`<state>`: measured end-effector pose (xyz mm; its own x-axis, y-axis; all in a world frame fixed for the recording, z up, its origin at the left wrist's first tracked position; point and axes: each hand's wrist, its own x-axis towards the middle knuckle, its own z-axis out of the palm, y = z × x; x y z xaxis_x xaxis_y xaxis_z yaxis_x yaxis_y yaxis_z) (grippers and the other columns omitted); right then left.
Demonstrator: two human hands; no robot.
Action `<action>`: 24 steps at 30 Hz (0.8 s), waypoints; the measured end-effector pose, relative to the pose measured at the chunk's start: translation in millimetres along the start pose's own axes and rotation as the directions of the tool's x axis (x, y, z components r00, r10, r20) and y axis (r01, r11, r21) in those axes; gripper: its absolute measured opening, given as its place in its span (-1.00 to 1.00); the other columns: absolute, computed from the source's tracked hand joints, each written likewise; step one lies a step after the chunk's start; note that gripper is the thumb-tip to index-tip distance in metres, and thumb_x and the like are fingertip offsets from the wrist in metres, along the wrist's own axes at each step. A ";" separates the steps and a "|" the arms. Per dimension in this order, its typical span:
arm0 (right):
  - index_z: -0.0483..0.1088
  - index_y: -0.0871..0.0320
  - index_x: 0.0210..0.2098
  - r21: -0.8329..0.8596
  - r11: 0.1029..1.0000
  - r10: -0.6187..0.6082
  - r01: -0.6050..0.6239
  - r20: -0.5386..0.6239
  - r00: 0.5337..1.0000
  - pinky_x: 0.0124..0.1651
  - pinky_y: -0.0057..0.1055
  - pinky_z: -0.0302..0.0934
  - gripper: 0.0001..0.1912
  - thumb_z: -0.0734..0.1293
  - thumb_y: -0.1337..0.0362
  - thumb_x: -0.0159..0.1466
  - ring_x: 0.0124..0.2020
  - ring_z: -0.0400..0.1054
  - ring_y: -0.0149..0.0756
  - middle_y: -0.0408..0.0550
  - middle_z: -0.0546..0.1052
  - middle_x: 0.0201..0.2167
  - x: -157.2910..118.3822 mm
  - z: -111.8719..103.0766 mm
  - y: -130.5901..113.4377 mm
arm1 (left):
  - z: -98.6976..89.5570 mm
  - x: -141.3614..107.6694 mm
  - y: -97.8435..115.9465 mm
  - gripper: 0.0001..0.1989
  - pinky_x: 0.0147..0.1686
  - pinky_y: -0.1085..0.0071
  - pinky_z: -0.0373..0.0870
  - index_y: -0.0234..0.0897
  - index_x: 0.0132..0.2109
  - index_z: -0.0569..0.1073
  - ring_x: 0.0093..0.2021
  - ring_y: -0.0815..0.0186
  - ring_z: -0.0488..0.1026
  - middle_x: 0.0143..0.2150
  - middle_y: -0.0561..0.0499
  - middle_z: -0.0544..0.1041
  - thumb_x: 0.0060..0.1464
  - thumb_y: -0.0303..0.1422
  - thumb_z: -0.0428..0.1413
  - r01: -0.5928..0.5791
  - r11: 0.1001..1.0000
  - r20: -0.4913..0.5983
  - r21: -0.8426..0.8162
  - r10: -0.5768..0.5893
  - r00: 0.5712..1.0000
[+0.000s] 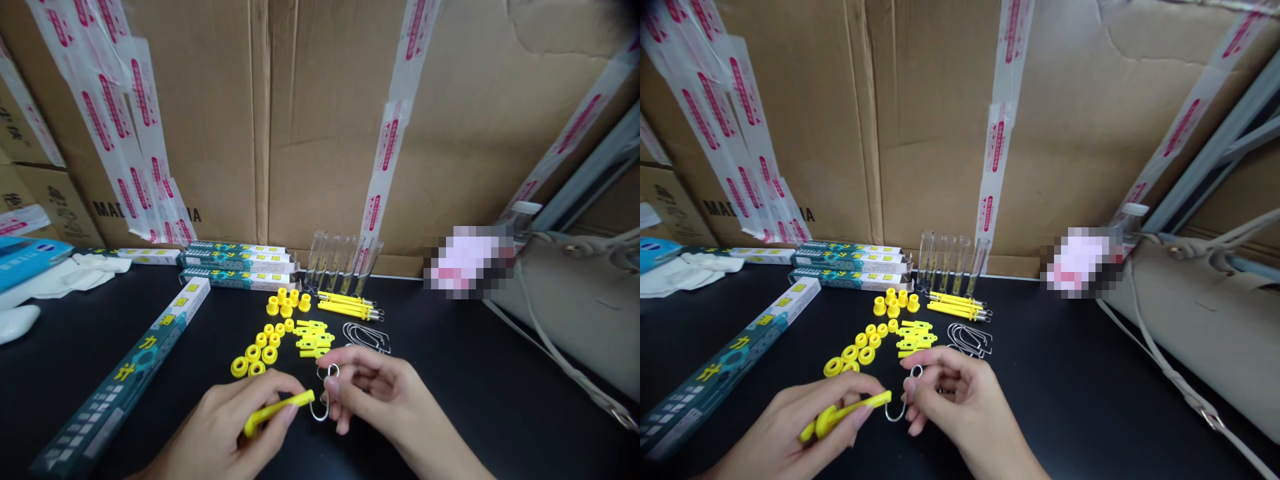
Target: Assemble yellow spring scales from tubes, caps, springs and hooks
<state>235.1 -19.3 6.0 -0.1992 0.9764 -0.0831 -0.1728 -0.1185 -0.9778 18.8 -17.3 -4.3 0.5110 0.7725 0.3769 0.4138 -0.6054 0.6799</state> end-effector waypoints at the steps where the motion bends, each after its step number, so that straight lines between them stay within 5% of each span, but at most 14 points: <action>1: 0.56 0.23 -0.27 0.017 1.000 0.012 -0.012 0.001 1.000 -0.45 -0.58 0.38 -0.66 0.62 0.16 0.07 -0.62 0.46 -0.50 -0.23 0.54 -0.60 -0.1 -0.1 0.1 | 0.5 -1.1 -1.3 -0.84 -0.39 0.71 0.37 -0.05 -0.09 0.48 -0.44 0.48 0.54 -0.33 0.23 0.61 0.29 -0.40 0.04 0.010 1.000 0.011 0.010 -0.010 1.000; 8: 0.46 0.24 -0.38 0.192 0.962 0.183 -0.194 0.075 0.980 -0.46 -0.56 0.47 -0.56 0.65 0.10 -0.02 -0.56 0.53 -0.44 -0.16 0.62 -0.54 -5.3 4.2 -1.7 | -1.5 -2.5 -5.0 -0.87 -0.58 0.67 0.31 -0.04 -0.12 0.48 -0.63 0.48 0.44 -0.52 0.29 0.49 0.19 -0.25 0.23 -0.015 0.984 -0.063 0.180 0.027 0.998; 14: 0.46 0.27 -0.36 0.260 0.913 0.286 -0.313 0.137 0.949 -0.43 -0.65 0.42 -0.57 0.64 0.12 0.02 -0.54 0.54 -0.48 -0.11 0.65 -0.50 -7.8 4.0 -3.1 | -4.4 -2.0 0.4 -0.88 -0.44 0.67 0.40 -0.06 -0.18 0.46 -0.50 0.47 0.57 -0.36 0.29 0.62 0.22 -0.19 0.23 -0.075 0.977 -0.078 0.198 0.092 0.993; 19: 0.45 0.26 -0.41 0.307 0.899 0.275 -0.312 0.157 0.948 -0.43 -0.66 0.41 -0.59 0.65 0.13 0.01 -0.53 0.57 -0.45 -0.11 0.65 -0.51 -6.2 3.5 -0.5 | -2.6 -4.1 -2.2 -0.85 -0.47 0.64 0.38 -0.06 -0.17 0.45 -0.51 0.45 0.56 -0.38 0.26 0.61 0.26 -0.14 0.18 -0.146 0.975 -0.112 0.170 0.166 0.980; 24: 0.43 0.22 -0.41 0.207 0.953 0.203 -0.219 0.099 0.974 -0.41 -0.59 0.43 -0.63 0.63 0.15 0.05 -0.49 0.59 -0.39 -0.11 0.65 -0.51 -9.8 7.9 -2.0 | -6.4 -2.3 4.2 -0.90 -0.44 0.69 0.35 -0.11 -0.26 0.44 -0.50 0.49 0.54 -0.43 0.26 0.56 0.29 -0.35 0.12 -0.071 0.983 -0.094 0.170 0.088 0.992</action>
<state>229.7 -30.1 10.3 -0.3249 0.9093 -0.2600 -0.3211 -0.3646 -0.8740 14.6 -20.4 1.7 0.4721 0.7308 0.4930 0.4985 -0.6826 0.5344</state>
